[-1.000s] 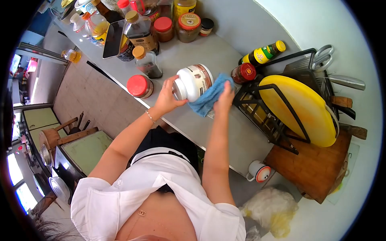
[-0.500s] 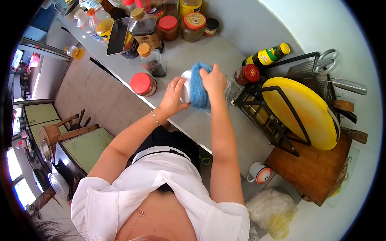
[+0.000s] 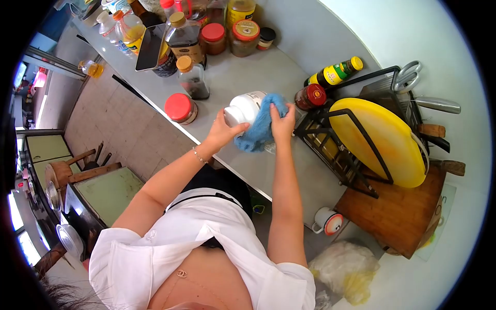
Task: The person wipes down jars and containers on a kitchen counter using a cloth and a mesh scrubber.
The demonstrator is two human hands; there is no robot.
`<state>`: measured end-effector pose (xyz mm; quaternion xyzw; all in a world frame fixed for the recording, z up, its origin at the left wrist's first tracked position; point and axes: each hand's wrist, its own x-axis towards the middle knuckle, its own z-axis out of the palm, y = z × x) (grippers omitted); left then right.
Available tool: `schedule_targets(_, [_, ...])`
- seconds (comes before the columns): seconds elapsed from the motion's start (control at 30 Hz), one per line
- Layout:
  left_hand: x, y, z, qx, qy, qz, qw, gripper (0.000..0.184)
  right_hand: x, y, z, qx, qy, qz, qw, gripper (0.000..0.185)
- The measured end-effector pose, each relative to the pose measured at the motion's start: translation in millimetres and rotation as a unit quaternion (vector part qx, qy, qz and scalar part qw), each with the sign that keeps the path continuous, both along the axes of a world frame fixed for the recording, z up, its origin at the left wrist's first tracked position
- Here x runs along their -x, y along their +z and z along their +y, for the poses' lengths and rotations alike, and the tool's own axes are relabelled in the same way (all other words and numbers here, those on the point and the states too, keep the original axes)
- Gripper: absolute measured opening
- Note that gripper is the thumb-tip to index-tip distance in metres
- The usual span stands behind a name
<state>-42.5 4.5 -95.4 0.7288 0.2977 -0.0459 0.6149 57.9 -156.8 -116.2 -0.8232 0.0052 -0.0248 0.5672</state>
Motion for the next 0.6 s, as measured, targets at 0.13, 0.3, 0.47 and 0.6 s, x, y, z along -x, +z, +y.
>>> schedule_targets(0.13, [-1, -5, 6, -0.11, -0.035, -0.071, 0.991, 0.1, 7, 8, 1, -0.005, 0.175, -0.131, 0.976, 0.036])
schedule_targets(0.3, [3, -7, 8, -0.192, -0.095, -0.146, 0.966, 0.095, 8, 39, 23, 0.141, 0.236, -0.1, 0.956, 0.039])
schedule_targets(0.47, [2, 14, 7, -0.262, -0.156, -0.173, 0.937, 0.094, 1, 72, 65, 0.26, 0.125, 0.065, 0.955, 0.049])
schedule_targets(0.6, [3, 13, 7, -0.275, -0.184, -0.19, 0.924, 0.1, -20, 61, 63, 0.222, 0.086, 0.094, 0.967, 0.056])
